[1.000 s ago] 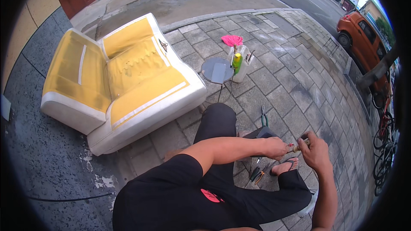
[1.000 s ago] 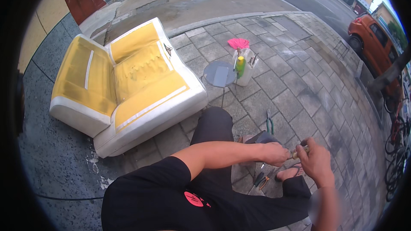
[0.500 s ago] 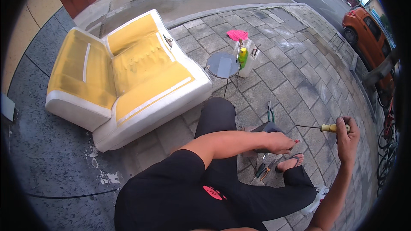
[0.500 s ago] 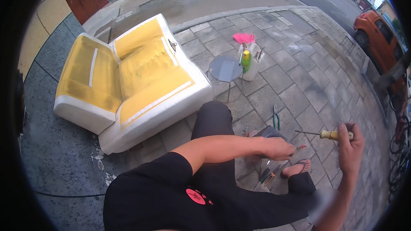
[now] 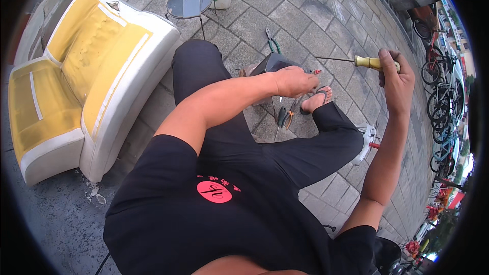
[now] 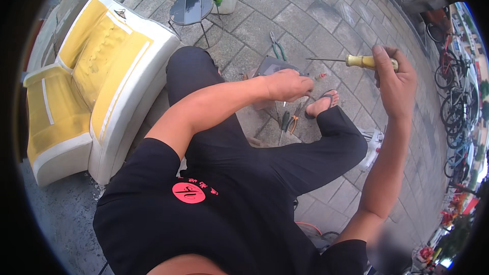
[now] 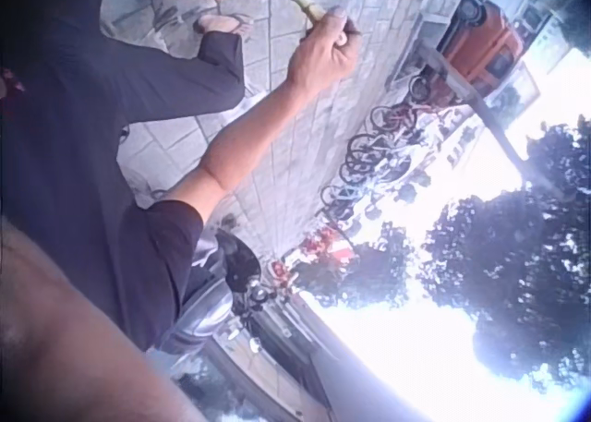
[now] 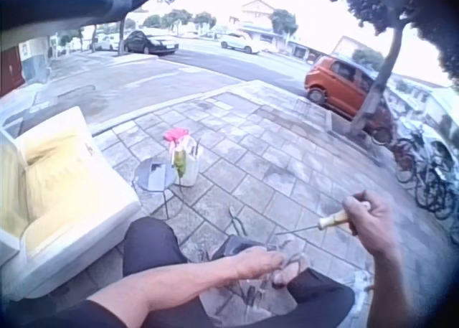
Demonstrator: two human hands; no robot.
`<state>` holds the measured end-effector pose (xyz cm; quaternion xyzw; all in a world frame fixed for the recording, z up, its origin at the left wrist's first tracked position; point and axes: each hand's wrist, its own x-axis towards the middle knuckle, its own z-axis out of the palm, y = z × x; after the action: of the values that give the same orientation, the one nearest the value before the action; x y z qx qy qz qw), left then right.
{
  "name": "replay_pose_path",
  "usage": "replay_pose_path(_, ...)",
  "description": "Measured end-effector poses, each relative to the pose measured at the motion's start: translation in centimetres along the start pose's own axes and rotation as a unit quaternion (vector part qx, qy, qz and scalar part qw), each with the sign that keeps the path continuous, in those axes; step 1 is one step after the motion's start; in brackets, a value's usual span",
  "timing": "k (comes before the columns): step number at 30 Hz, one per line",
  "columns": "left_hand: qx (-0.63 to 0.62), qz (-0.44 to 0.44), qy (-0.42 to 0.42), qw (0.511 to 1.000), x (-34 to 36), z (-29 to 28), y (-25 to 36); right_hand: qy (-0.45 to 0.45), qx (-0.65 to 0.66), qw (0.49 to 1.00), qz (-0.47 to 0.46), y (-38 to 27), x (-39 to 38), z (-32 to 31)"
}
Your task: The person sits on the sidewalk and uses a screwdriver to open a small black electronic device. They manipulate the internal wires and components, then close the casing and re-secure it with screws.
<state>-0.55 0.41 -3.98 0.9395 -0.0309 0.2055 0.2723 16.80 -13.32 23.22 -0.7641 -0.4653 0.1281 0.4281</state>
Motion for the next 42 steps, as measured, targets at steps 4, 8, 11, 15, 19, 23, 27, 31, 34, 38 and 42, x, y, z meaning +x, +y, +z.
replay_pose_path(4,0.038,0.049,0.051,0.997,-0.8,0.8,-0.1,0.02,-0.001,1.0,0.004,-0.5,-0.3,0.5)
replay_pose_path(8,0.067,0.092,0.088,0.99,-1.0,1.3,-0.7,0.044,0.001,0.999,0.013,0.0,-0.3,0.4)
replay_pose_path(11,0.056,0.093,0.131,0.985,-0.6,0.5,0.0,0.046,0.015,0.999,0.009,0.2,-0.4,0.6)
replay_pose_path(15,0.032,0.1,0.198,0.974,1.0,-2.5,2.0,0.072,0.035,0.997,0.003,1.1,0.0,0.0)
replay_pose_path(19,-0.168,-0.103,0.369,0.908,0.6,-5.3,2.2,0.091,0.033,0.995,0.003,0.5,0.4,0.2)
replay_pose_path(23,-0.587,-0.362,0.303,0.658,-4.2,-10.8,-1.5,0.022,-0.001,1.0,0.01,-0.3,-0.5,3.6)
replay_pose_path(27,-0.671,-0.424,0.352,0.496,-8.3,-12.3,-2.2,-0.087,-0.055,0.995,-0.008,0.0,-1.2,9.0)
replay_pose_path(31,-0.663,-0.44,0.245,0.554,-10.8,-12.1,-1.8,-0.145,-0.063,0.987,0.003,-0.4,-1.3,12.2)
replay_pose_path(34,-0.537,-0.454,0.132,0.699,-11.6,-12.2,-1.6,-0.153,-0.078,0.985,0.001,-0.2,-1.1,13.2)
replay_pose_path(38,-0.266,-0.364,0.01,0.893,-12.1,-11.6,-0.3,-0.151,-0.095,0.983,-0.034,1.0,-0.8,13.8)
replay_pose_path(42,-0.227,-0.343,0.002,0.912,-12.3,-8.9,-1.1,-0.163,-0.108,0.981,-0.011,0.8,-0.5,14.3)
